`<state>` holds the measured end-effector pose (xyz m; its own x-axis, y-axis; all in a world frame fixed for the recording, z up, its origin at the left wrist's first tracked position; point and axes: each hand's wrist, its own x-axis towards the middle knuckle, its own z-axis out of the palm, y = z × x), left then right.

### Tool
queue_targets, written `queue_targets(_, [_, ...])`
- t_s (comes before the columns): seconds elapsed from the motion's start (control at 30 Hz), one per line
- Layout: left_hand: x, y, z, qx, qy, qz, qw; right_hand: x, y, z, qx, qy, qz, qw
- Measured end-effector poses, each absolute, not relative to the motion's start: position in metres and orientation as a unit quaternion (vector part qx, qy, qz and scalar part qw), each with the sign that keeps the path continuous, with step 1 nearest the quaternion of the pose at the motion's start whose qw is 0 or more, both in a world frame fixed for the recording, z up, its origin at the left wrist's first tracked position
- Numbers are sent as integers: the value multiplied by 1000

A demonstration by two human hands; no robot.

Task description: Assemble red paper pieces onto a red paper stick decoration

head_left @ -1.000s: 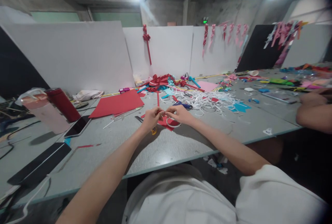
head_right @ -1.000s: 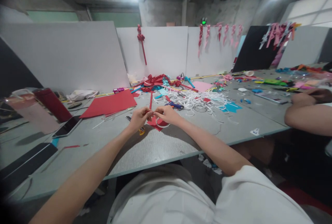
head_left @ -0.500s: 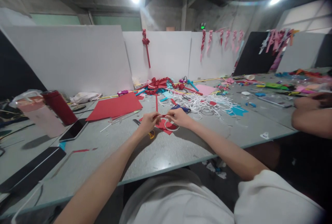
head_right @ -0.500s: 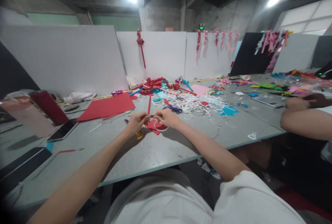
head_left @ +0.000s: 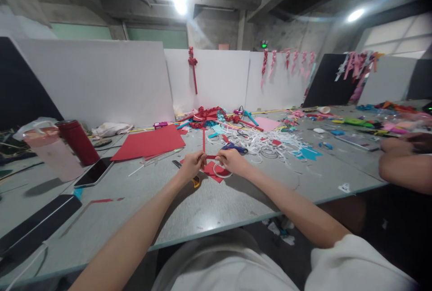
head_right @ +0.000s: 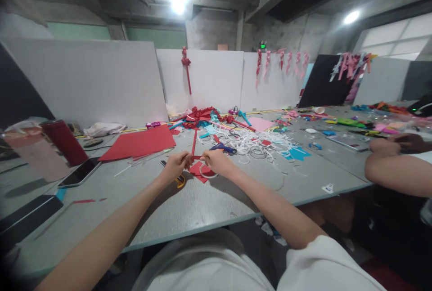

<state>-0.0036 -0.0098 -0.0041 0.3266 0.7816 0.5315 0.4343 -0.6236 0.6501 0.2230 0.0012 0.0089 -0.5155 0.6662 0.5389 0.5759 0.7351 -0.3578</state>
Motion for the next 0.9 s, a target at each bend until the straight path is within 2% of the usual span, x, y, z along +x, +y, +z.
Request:
queue_targets(0.27, [-5,-12,-2,737,429,503,142,209,-14,12,-346,-869,-37,352])
queue_targets(0.47, [-10,-10,1,676,484,540,131,199,-38,29,-332,-857,-44,391])
queue_targets(0.63, [-17,9,-6,607,524,565,192,163,-84,26,-215,-920,-40,324])
queue_targets(0.73, [-14,16,-10,603,525,558,222,137,-108,12,-91,-958,-24,270])
queue_targets(0.83, [-9,16,-11,614,523,544,231,119,-123,-5,-16,-972,39,229])
queue_targets(0.9, [-7,15,-11,615,520,537,250,114,-131,-13,36,-980,122,154])
